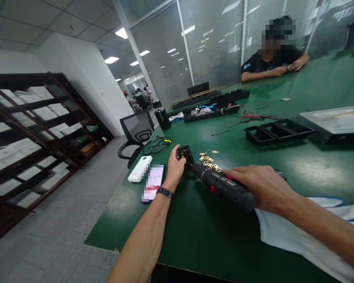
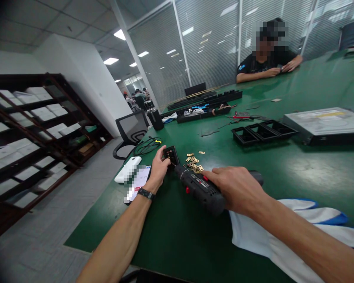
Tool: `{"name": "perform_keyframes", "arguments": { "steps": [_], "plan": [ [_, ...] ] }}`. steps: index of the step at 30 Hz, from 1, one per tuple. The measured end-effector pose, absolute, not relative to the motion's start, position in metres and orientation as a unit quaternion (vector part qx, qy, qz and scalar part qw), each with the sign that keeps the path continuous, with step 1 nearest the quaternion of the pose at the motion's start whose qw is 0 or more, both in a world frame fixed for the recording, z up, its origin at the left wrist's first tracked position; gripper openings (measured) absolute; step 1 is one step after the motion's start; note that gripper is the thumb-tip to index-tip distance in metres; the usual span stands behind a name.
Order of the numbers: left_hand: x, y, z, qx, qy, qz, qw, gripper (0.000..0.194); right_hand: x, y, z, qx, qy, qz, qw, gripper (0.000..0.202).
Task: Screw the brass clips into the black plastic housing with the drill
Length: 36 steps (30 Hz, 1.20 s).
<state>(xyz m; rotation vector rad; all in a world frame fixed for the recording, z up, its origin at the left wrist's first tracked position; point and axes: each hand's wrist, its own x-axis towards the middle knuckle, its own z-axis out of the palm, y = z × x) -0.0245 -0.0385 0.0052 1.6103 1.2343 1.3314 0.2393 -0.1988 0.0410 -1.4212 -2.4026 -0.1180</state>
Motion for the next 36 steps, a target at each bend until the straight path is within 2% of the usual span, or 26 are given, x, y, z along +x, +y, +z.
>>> {"name": "perform_keyframes", "arguments": {
  "steps": [5,9,13,15,20,32,36],
  "plan": [
    [-0.019,-0.037,-0.001,0.637,0.470,0.522,0.318,0.082,0.236,-0.202,0.047,-0.524,-0.833,-0.040,0.173,0.041],
    [-0.013,-0.034,-0.007,0.622,0.468,0.522,0.349,0.083,0.236,-0.202,0.049,-0.521,-0.839,-0.042,0.151,0.042],
    [-0.009,-0.033,-0.003,0.625,0.439,0.536,0.360,0.071,0.236,-0.204,0.051,-0.537,-0.827,-0.050,0.157,0.052],
    [-0.008,-0.033,-0.001,0.645,0.436,0.532,0.333,0.062,0.236,-0.205,0.052,-0.545,-0.822,-0.044,0.159,0.052],
    [-0.010,-0.031,-0.001,0.661,0.455,0.519,0.295,0.058,0.233,-0.207,0.055,-0.554,-0.819,-0.035,0.143,0.051],
    [-0.011,-0.031,-0.004,0.666,0.468,0.514,0.271,0.063,0.237,-0.209,0.056,-0.545,-0.812,-0.014,0.211,0.050],
    [-0.012,-0.031,-0.003,0.667,0.466,0.508,0.283,0.063,0.234,-0.209,0.057,-0.559,-0.805,-0.013,0.196,0.047]
  ]
}}
